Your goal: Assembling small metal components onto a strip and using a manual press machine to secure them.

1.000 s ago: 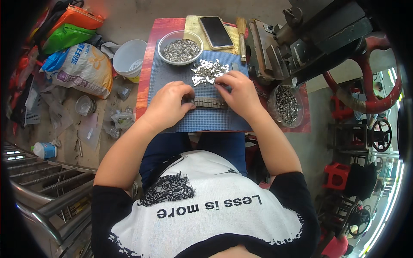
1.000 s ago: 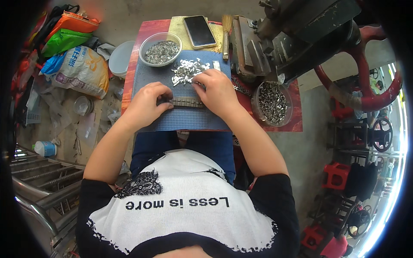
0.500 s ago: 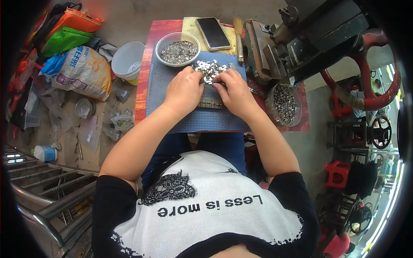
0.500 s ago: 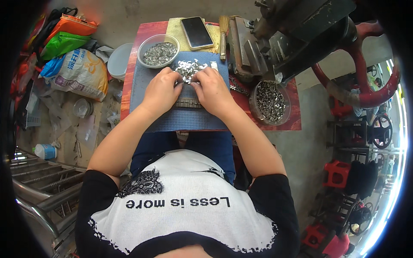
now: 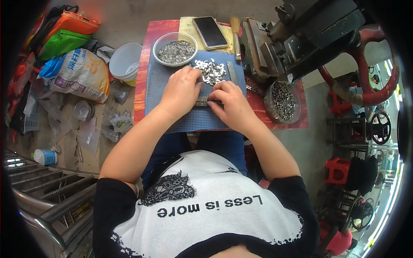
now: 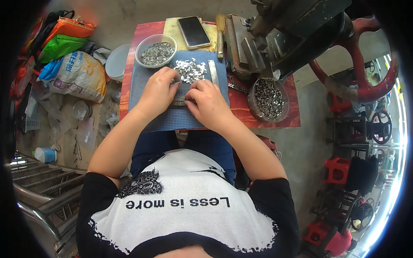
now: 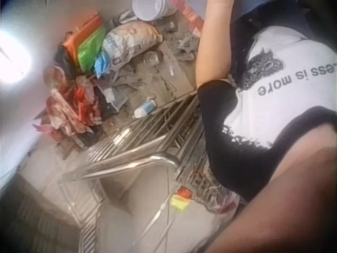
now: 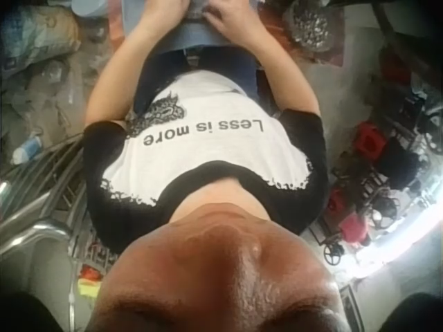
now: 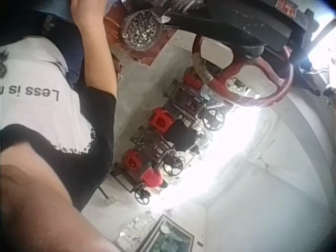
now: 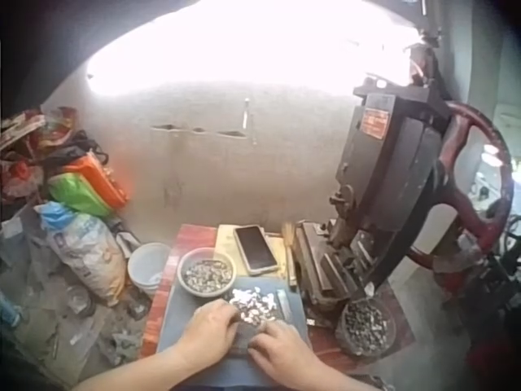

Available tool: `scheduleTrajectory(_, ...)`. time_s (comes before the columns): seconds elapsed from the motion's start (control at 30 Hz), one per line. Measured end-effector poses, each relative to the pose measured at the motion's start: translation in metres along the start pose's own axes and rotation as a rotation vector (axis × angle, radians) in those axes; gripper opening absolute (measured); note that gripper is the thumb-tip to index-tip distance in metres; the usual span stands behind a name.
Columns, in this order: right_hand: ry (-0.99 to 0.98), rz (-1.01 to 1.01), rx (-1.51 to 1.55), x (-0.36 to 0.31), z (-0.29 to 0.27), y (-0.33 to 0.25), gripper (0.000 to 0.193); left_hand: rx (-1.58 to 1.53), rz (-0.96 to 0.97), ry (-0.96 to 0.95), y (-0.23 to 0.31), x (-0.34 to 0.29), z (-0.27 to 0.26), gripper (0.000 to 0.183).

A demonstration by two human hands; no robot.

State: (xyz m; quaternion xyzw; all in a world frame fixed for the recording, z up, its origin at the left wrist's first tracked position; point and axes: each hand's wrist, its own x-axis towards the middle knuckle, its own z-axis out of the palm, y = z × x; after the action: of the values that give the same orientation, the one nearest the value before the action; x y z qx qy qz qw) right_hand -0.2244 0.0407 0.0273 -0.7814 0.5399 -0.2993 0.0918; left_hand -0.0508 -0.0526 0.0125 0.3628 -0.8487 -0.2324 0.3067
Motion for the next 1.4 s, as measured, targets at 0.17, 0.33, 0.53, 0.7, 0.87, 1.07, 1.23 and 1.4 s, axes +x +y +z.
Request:
scheduleTrajectory(0.17,0.037,0.028,0.003,0.000,0.006,-0.004,0.009,-0.194,-0.205,-0.226,0.007,-0.007,-0.034,0.014)
scheduleTrajectory(0.33,0.086,0.170,0.151,0.007,0.006,0.004,0.007,-0.166,-0.025,-0.237,-0.007,-0.023,-0.033,0.014)
scheduleTrajectory(0.53,0.181,0.147,0.014,0.020,0.008,0.021,0.008,-0.139,-0.052,-0.317,0.001,-0.026,-0.040,0.015)
scheduleTrajectory(0.7,0.162,0.054,-0.139,0.024,0.013,0.033,0.013,-0.254,-0.236,-0.277,0.001,-0.026,-0.035,0.014)
scheduleTrajectory(0.87,0.106,0.002,-0.156,0.023,0.005,0.025,0.014,-0.146,-0.091,-0.103,0.003,-0.008,-0.022,0.011)
scheduleTrajectory(1.07,0.003,0.058,-0.057,0.015,0.000,0.029,0.016,0.150,0.119,0.003,0.004,0.018,0.013,0.007)
scheduleTrajectory(1.23,-0.020,0.038,0.024,0.014,-0.005,0.020,0.014,0.238,0.260,0.020,0.000,0.023,0.017,0.010)
scheduleTrajectory(1.4,-0.071,-0.082,0.115,0.010,0.003,0.005,0.013,0.213,0.380,0.082,-0.005,0.022,0.011,0.011)
